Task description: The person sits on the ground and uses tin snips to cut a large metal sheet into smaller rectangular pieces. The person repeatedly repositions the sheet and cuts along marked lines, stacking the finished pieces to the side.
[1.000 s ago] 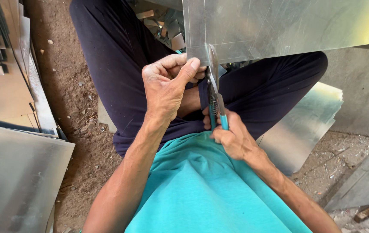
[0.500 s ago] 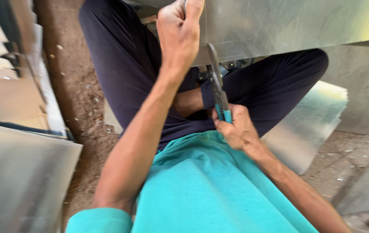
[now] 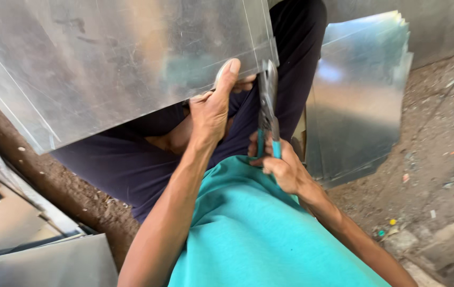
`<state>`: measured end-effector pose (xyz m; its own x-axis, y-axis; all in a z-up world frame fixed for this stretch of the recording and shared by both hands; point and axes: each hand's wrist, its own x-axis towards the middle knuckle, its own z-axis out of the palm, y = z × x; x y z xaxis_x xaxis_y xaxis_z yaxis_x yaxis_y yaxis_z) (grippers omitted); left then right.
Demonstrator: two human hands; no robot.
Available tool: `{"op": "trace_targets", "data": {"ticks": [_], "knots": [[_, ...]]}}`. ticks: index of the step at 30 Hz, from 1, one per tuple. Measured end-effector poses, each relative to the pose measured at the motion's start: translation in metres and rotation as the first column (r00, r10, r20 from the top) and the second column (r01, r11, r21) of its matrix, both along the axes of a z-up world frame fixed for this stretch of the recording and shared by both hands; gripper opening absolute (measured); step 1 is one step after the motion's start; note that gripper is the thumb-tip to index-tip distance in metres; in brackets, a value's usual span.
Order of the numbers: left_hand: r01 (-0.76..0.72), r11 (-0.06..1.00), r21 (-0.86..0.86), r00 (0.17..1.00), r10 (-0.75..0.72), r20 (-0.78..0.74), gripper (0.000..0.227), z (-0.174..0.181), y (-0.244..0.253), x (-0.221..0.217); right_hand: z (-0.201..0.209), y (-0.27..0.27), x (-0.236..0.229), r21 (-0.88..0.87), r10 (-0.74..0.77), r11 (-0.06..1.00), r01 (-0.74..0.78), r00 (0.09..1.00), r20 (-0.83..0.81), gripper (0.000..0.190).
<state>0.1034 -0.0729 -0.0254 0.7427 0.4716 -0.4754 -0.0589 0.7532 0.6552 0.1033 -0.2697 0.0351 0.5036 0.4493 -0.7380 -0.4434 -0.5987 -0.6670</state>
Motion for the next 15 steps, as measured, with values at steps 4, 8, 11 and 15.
{"op": "trace_targets", "data": {"ticks": [4, 8, 11, 15], "knots": [[-0.055, 0.998, 0.013, 0.998, 0.055, 0.024, 0.029, -0.004, -0.011, 0.005, 0.007, 0.030, 0.004, 0.019, -0.031, 0.999, 0.031, 0.999, 0.018, 0.062], [-0.082, 0.994, 0.069, 0.996, 0.083, -0.010, 0.027, -0.013, -0.015, 0.002, 0.013, 0.042, 0.007, -0.028, -0.008, 1.000, 0.009, 0.998, 0.055, 0.062], [-0.055, 0.997, 0.058, 0.998, 0.057, -0.025, 0.027, -0.013, -0.014, 0.002, 0.016, 0.043, 0.007, -0.041, 0.005, 0.999, -0.003, 0.998, 0.060, 0.062], [-0.053, 0.994, 0.095, 0.998, 0.055, -0.014, 0.026, -0.006, -0.011, 0.003, 0.020, 0.044, 0.009, -0.047, 0.001, 0.999, 0.001, 0.999, 0.041, 0.061]]}}
